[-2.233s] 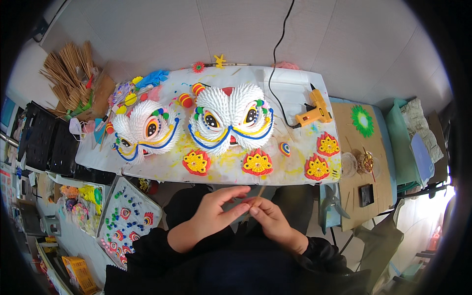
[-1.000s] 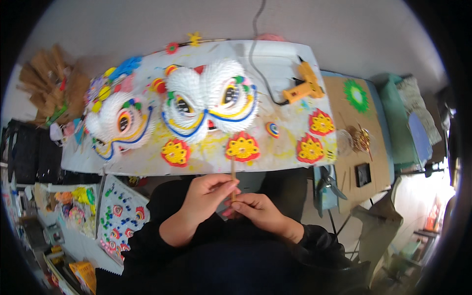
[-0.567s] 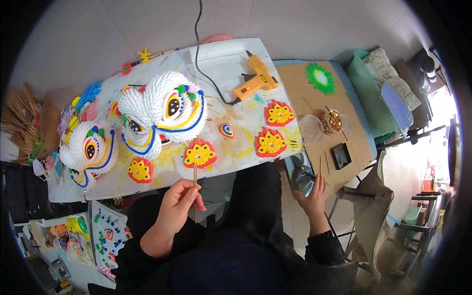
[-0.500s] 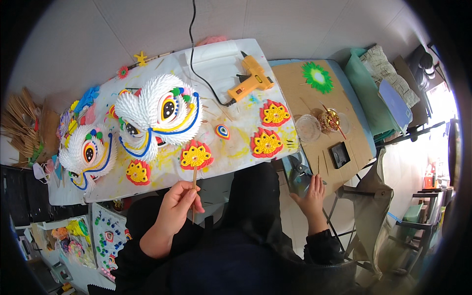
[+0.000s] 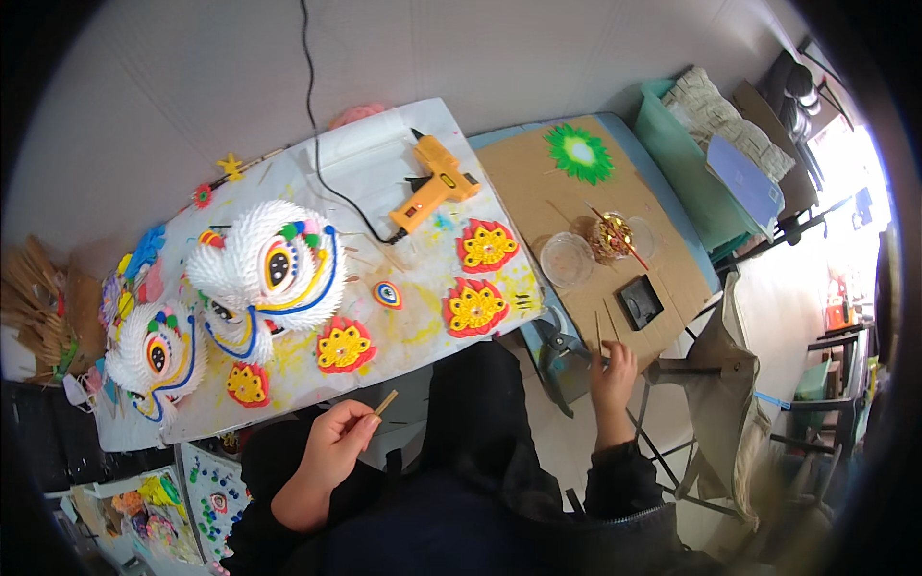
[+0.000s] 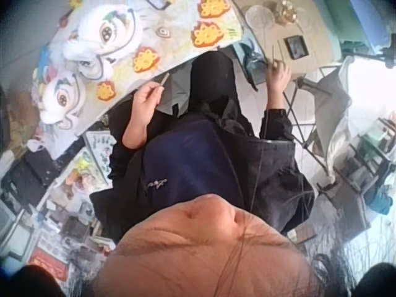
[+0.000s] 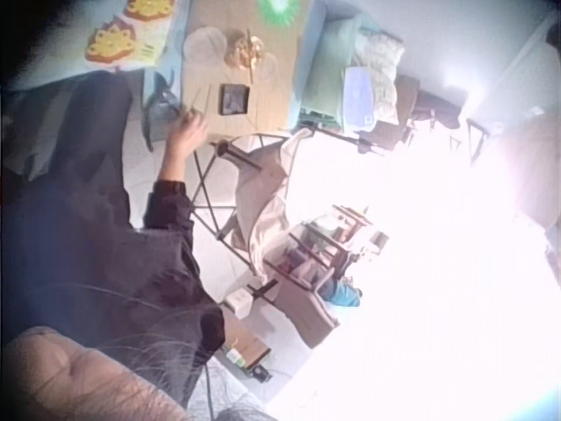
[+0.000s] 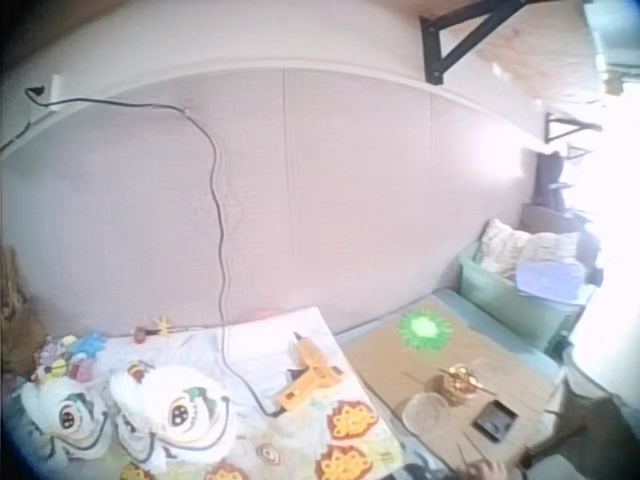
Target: The person assembles decorative lion dance masks by attaching foam pieces to wooden sticks using a hot glue gun. They cut the sticks to length with shears and attach the pieces to the mask base on the table.
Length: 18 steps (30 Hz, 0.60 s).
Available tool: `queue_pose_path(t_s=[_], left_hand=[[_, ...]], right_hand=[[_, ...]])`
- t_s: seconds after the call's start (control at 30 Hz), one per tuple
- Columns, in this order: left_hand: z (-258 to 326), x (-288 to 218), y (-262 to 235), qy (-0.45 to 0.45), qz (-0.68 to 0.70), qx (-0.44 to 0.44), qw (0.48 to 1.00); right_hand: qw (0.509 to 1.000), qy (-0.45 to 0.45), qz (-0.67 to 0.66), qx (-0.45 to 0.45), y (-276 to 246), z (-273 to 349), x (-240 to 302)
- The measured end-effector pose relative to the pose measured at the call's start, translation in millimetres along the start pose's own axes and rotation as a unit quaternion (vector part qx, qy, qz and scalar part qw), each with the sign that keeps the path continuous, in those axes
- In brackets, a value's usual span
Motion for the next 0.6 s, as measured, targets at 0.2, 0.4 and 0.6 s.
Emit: queue_pose_path(t_s=[0.2, 0.4, 0.6], left_hand=[[-1, 7, -6, -0.049, 0.009, -0.032, 0.998], [-5, 6, -4, -0.051, -0.007, -0.027, 0.998], [-9, 6, -2, -0.049, -0.005, -0.019, 0.999]], right_hand=[[0.998, 0.058, 0.006, 0.023, 6, -53, -31], [0.985, 0.109, 0.003, 0.131, 20, -74, -30], [0.971, 0.16, -0.047, 0.168, 17, -71, -34]])
Point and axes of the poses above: each hand's wrist, its own z-axis away from the middle knuckle, its own y-axis out of the palm, x = y × z, the point moved 4 cm from there along -z, towards the middle knuckle, and after that the axes turned 14 degrees about x, right-handed, at the moved point
